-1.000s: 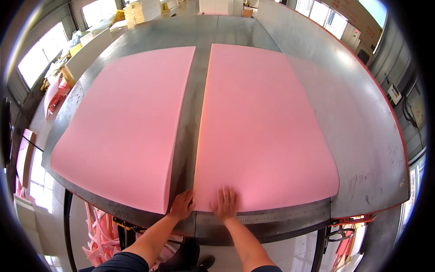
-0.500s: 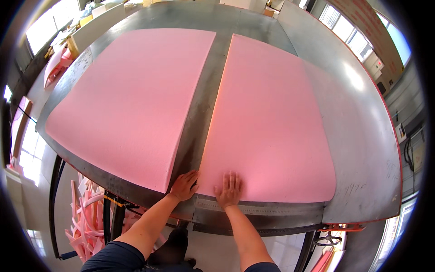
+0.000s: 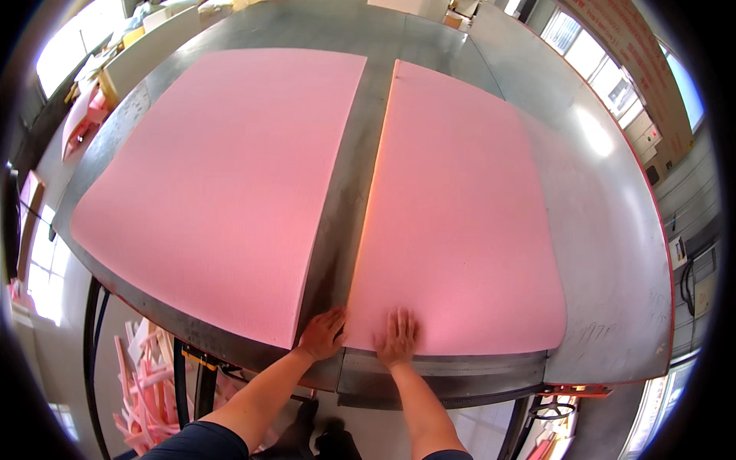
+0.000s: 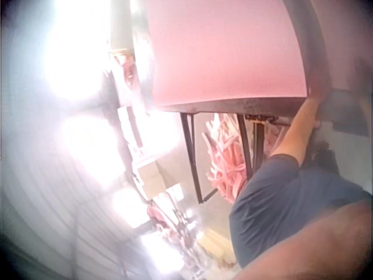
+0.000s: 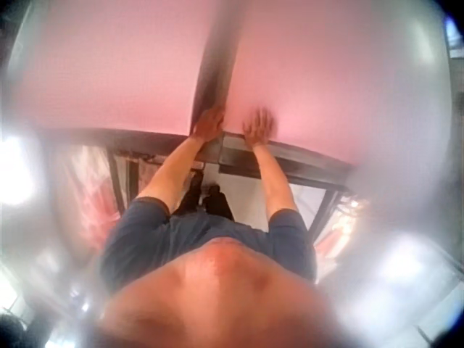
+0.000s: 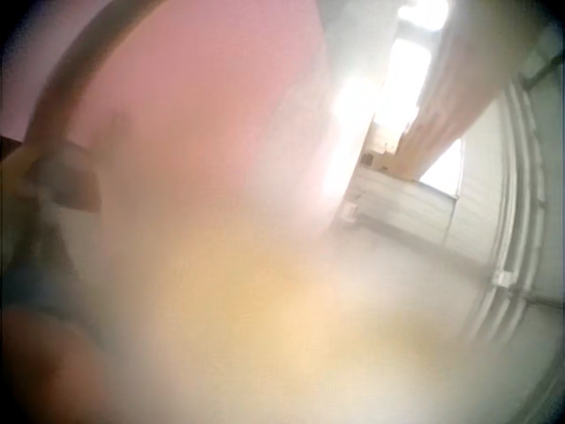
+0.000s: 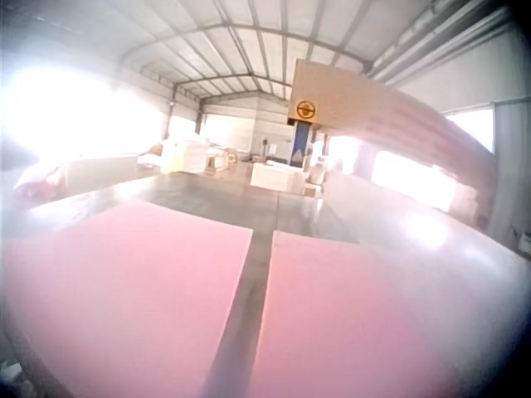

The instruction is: The person positions large pink foam sheets on a hydraulic guillotine cutter, aligns them, and cuts them into smaller rectangular pieces. The person removes the cut strips and stacks the finished pieces. The person briefly consults a notebook before resuming cutting.

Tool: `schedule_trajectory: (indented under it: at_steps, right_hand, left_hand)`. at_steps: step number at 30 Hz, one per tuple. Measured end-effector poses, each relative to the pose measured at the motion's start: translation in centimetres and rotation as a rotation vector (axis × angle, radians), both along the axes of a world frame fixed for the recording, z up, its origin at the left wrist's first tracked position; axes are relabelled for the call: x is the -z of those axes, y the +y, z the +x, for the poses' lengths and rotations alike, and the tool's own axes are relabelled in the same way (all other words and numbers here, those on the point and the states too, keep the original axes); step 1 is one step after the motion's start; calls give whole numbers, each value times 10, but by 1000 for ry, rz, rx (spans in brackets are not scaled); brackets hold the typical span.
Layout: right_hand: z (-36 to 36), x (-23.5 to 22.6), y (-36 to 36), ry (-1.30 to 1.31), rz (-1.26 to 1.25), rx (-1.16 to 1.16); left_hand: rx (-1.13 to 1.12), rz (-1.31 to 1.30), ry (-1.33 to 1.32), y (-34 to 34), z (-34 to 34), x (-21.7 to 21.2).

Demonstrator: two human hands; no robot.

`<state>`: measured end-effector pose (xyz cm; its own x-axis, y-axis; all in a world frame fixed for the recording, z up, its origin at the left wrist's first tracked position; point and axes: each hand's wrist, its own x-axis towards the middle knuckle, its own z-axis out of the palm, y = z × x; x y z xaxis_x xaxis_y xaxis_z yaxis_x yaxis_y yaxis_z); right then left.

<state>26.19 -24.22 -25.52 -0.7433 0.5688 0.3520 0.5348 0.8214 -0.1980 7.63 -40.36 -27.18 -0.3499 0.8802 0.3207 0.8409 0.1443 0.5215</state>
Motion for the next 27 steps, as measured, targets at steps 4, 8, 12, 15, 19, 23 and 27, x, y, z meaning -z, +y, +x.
schedule_trajectory:
  at_steps: [4, 8, 12, 15, 19, 23, 27]
  right_hand:
    - [-2, 2, -6, 44, 18, 16]
    - [8, -10, -2, 23, 33, 28]
    - [19, -19, 5, 86, 0, -1]
    - [18, -26, 12, 107, -38, 6]
    - [18, -29, 26, 105, -65, 6]
    - [18, -31, 38, 107, -93, -26]
    - [19, -25, 54, 127, -88, -45]
  left_hand:
    - [32, 18, 83, -3, -8, -4]
    - [44, 57, 67, 5, 2, -12]
    - [50, 36, 53, 9, 14, -25]
    - [62, 26, 87, 20, 11, -32]
    - [45, -113, 8, 28, 15, -36]
    - [48, -167, -22, 38, 15, -44]
    - [43, -155, 35, 47, 16, -35]
